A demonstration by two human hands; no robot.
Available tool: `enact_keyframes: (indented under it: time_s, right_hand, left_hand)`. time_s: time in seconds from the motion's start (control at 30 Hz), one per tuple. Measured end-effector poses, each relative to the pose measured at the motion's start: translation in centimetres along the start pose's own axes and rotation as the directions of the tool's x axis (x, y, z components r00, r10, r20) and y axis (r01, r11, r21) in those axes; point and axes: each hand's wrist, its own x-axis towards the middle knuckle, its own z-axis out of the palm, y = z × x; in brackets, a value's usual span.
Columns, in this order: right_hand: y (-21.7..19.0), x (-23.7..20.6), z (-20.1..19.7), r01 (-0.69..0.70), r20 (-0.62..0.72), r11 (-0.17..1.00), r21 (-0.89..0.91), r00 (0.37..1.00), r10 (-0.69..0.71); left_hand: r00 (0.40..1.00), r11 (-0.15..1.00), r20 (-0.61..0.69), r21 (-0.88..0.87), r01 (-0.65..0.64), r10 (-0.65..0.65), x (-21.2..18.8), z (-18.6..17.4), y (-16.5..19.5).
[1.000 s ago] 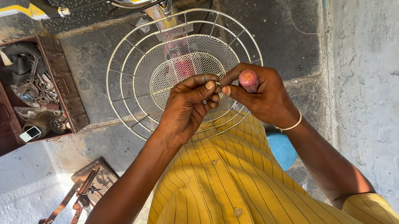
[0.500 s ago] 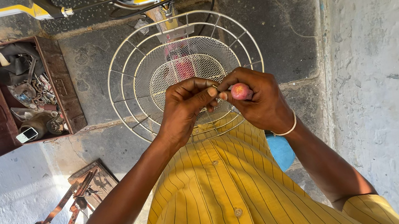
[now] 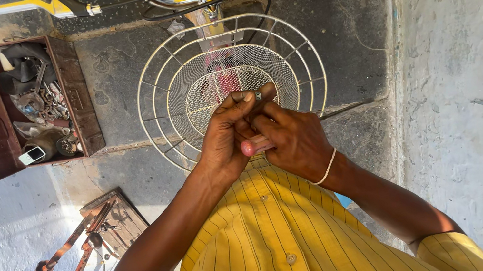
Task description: The person uses a hammer to shape a wire bicycle basket, then picks up a screwdriver and screws to attach the basket to the bicycle handlebars. The person tightens the screws to secure the basket in place.
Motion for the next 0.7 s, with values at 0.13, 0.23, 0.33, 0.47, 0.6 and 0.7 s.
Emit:
enact_keyframes:
  time_s: [0.13,0.23,0.33,0.47,0.6,0.7]
  right_hand:
    - [0.1,-0.4,0.6,0.071,0.042,0.997,0.022,0.997,-0.072]
    - [0.0,-0.4,1.0,0.043,-0.004,0.999,0.025,0.999,-0.043]
    - [0.2,-0.2,0.9,-0.002,-0.046,0.983,0.181,0.999,0.01]
    - [1.0,-0.1,-0.8,-0.071,-0.105,0.894,0.442,0.986,0.13]
    - [1.7,-0.3,-3.2,-0.1,-0.174,0.864,0.494,0.962,0.212]
    - [2.0,-0.2,-4.3,-0.078,-0.245,0.872,0.484,0.944,0.221]
  left_hand:
    - [0.999,0.999,-0.036,0.019,0.028,-0.027,-0.1,-0.1,0.1]
    - [0.998,1.0,-0.066,-0.005,0.004,-0.004,0.1,-0.1,0.3]
    - [0.986,0.986,-0.083,0.094,-0.139,0.147,0.9,-0.5,0.5]
    - [0.848,0.717,-0.017,0.543,-0.437,0.53,3.9,-2.6,2.0]
    - [0.768,0.419,0.028,0.825,-0.379,0.64,7.8,-5.2,3.7]
    - [0.766,0.439,0.025,0.807,-0.395,0.643,9.7,-6.3,4.0]
